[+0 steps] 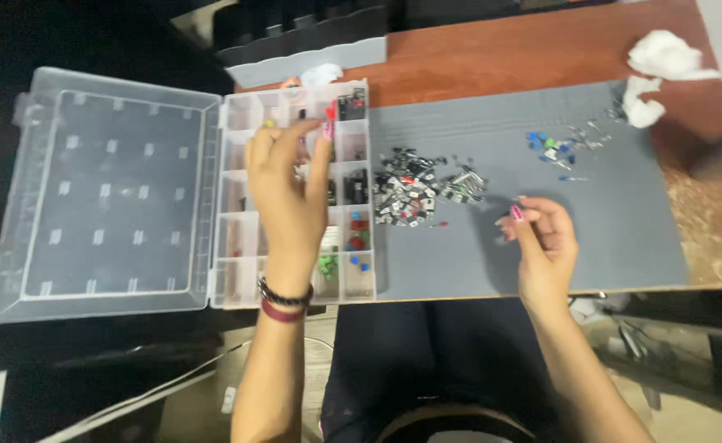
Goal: The person sorts a pile of small electronic components on a gray mat, picking them up one by one and placing them into specific compartments of a clear plastic organizer box. The person handles various items including resistors, capacitors, and diodes.
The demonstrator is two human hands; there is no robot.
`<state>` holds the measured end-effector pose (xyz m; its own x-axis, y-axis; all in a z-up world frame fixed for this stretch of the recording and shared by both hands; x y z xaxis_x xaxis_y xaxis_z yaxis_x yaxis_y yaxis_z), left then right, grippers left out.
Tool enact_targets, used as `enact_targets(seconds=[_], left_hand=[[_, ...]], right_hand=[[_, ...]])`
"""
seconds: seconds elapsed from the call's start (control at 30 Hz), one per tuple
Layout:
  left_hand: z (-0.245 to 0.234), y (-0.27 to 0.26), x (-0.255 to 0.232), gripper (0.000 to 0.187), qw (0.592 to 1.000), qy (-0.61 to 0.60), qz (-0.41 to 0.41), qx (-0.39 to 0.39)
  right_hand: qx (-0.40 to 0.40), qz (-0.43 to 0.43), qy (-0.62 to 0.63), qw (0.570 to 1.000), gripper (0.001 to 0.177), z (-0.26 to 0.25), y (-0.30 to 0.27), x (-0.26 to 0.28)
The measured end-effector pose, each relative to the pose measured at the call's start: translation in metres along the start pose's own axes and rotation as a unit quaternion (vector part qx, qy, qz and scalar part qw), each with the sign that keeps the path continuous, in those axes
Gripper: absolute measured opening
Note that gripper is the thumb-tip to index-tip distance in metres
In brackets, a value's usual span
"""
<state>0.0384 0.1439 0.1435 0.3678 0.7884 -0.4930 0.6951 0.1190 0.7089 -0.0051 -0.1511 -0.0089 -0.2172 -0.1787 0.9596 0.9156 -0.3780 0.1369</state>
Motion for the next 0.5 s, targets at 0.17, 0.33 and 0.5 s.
enact_targets(seconds=[0.17, 0.33, 0.5], left_hand=[[0.06, -0.061, -0.077, 0.015, 0.984, -0.156, -0.003, 0.088], [0.122, -0.117, -0.063, 0.013, 0.965, -0.206, 0.031, 0.159], [0.131, -0.128, -0.055, 0.009, 0.964, -0.183, 0.094, 0.171]], right_hand=[[0.016, 0.013, -0.007, 1.0, 0.022, -0.009, 0.005, 0.006], [0.015, -0.017, -0.107, 0.994, 0.024, -0.042, 0.026, 0.021], [0.027, -0.21, -0.397, 0.893, 0.027, -0.073, 0.068, 0.04]])
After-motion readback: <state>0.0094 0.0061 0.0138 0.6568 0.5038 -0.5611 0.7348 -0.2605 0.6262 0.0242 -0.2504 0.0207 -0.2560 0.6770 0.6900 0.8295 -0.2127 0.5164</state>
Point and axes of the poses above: each hand's wrist, its own y-axis towards the middle knuckle, its own z-axis out of the palm, x = y × z, the point moved 1 cm from there along y, towards the middle knuckle, and after that the axes turned 7 degrees about y, right-handed, at the moved point
